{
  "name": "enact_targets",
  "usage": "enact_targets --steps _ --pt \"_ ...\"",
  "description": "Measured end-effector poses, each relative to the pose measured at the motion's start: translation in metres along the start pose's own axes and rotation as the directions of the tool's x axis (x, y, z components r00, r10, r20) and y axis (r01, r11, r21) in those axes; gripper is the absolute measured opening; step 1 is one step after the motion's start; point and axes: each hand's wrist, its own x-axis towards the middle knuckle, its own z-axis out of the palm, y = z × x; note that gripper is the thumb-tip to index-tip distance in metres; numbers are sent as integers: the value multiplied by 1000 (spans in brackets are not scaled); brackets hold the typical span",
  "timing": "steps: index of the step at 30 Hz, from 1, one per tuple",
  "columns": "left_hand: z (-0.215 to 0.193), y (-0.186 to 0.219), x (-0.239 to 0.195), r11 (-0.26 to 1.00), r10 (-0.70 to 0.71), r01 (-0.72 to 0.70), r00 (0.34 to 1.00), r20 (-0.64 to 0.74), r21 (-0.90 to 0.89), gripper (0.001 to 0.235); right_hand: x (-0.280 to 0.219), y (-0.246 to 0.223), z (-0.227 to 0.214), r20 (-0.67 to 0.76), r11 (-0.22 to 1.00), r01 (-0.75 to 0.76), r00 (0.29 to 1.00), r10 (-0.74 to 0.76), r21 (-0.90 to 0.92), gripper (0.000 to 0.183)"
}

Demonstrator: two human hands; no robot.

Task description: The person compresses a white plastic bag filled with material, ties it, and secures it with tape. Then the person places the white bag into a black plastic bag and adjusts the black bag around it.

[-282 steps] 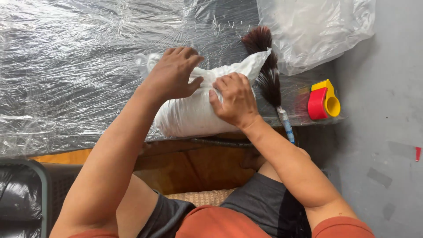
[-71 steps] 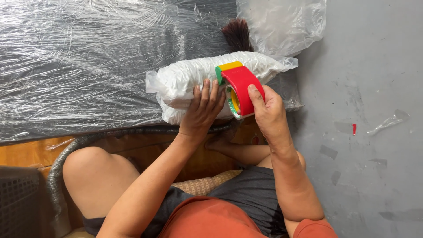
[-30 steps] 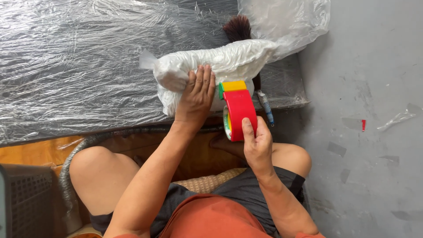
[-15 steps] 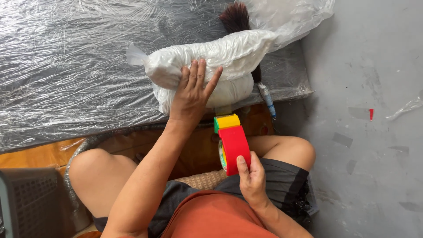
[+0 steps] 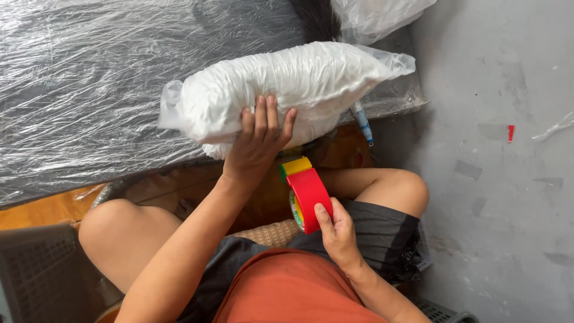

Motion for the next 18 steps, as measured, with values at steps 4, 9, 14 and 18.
enact_targets --steps 4,9,14,18 --pt "6 12 -8 997 -43 27 976 -212 -79 45 5 8 2 -21 989 145 989 -146 -42 35" --pt "-28 -5 -6 980 31 -25 999 27 -199 81 5 21 4 -20 994 101 995 -102 -47 33" --pt "-30 7 -14 971 24 -16 999 32 -239 79 3 21 4 -13 995 84 996 -85 -51 32" --pt "-32 8 -13 958 -32 31 999 2 -285 72 3 26 5 -7 996 78 997 -79 -42 33"
